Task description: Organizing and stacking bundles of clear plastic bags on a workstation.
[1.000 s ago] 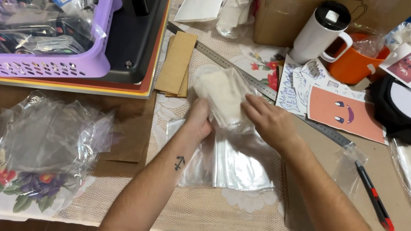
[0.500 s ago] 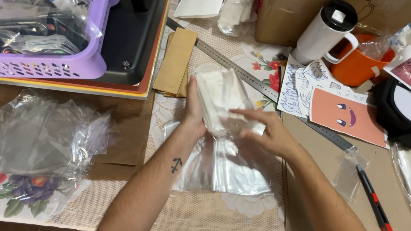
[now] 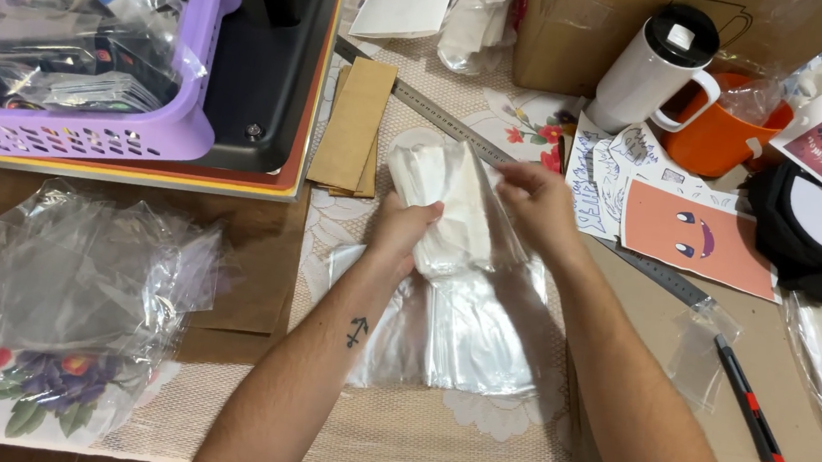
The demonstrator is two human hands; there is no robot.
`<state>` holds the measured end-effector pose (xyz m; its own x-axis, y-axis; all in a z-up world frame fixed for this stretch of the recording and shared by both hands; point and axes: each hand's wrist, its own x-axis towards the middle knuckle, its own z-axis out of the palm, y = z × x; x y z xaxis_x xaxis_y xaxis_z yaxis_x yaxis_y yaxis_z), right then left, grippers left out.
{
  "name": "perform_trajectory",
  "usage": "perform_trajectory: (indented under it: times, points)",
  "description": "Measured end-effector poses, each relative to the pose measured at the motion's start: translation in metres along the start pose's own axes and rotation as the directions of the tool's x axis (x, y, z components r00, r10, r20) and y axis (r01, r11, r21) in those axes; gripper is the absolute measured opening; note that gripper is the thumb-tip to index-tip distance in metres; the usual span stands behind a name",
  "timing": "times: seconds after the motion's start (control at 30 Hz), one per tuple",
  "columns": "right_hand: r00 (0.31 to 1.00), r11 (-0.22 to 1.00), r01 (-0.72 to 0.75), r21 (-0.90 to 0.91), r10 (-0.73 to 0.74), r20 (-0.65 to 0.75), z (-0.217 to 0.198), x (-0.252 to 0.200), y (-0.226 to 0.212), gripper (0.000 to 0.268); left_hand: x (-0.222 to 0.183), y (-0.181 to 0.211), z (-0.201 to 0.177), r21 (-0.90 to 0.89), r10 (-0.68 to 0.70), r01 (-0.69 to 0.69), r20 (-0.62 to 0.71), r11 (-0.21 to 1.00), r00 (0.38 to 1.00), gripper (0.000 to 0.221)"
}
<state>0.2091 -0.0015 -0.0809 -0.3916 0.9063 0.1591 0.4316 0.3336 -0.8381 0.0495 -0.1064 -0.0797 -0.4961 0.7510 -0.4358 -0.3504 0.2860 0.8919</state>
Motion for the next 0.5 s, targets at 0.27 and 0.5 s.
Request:
perform_trajectory:
  times: [0.27, 0.5]
  points:
    - [0.912, 0.890, -0.370, 0.265, 0.295, 0.284, -0.015, 0.018, -0.020, 0.056, -0.019, 0.035, -0.004, -0.039, 0.264, -0.261, 0.146, 0.964, 0.953, 0.057]
    - [0.995, 0.791, 0.000, 0.612, -0.060, 0.076, -0.029, 0.015, -0.068, 0.037, 0.031, 0.077, 0.001, -0.208, 0.723, -0.739, 0.486, 0.641, 0.490, 0.046]
